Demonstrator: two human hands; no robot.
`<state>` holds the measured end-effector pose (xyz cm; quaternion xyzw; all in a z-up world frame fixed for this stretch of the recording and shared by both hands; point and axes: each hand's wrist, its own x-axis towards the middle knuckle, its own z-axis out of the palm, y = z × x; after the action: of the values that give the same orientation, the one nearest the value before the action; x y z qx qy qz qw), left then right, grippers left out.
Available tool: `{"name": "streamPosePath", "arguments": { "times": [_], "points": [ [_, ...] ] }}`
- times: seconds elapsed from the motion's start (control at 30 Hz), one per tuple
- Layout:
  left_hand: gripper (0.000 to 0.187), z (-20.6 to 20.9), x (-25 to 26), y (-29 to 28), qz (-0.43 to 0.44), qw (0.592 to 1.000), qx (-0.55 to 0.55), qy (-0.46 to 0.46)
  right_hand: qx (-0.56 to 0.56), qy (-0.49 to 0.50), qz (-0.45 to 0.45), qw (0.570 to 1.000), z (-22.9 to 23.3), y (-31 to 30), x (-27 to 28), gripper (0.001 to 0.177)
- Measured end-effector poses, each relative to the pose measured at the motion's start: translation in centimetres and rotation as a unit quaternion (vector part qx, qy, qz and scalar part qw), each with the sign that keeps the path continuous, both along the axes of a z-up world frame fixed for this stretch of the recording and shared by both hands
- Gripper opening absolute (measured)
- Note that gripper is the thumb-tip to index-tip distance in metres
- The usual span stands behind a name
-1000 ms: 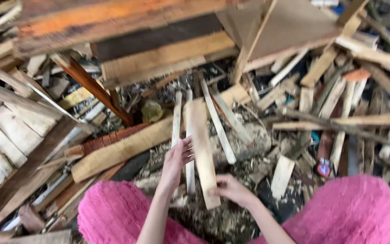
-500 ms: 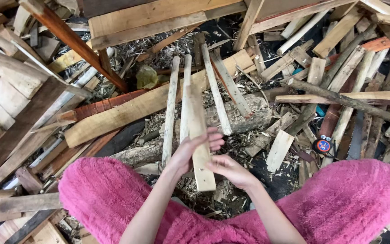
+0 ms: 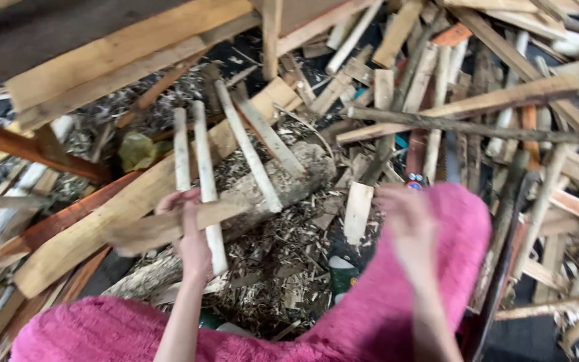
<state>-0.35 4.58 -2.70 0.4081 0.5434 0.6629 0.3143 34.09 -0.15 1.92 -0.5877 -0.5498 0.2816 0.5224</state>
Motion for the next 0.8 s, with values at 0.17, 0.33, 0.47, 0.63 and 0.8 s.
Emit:
{"name": "streamPosePath", "arguments": {
  "times": [0.17, 0.33, 0.47, 0.63, 0.8],
  "points": [
    [0.019, -1.6, -1.6, 0.2, 0.019, 0.99, 0.138, 0.017, -0.011, 0.051, -0.204, 0.978, -2.1, -4.4, 11.4, 0.024],
    [0.006, -0.8, -3.2, 0.7, 0.058, 0.976, 0.21, -0.022, -0.103, 0.136, -0.283, 0.944, -7.5, -7.8, 18.5, 0.021],
    [0.005, -0.8, -3.9, 1.0, 0.083, 0.974, 0.209, 0.02, -0.266, 0.011, -0.277, 0.923, -8.4, -7.2, 16.1, 0.037],
    [0.008, 0.4, -3.3, 0.9, 0.081, 0.978, 0.191, 0.018, -0.402, -0.176, -0.258, 0.86, -19.1, -9.0, 17.6, 0.06],
    [0.025, 0.4, -4.4, 1.0, 0.065, 0.984, 0.159, -0.047, -0.376, -0.285, -0.277, 0.837, -26.7, -10.7, 20.2, 0.057]
  ]
}}
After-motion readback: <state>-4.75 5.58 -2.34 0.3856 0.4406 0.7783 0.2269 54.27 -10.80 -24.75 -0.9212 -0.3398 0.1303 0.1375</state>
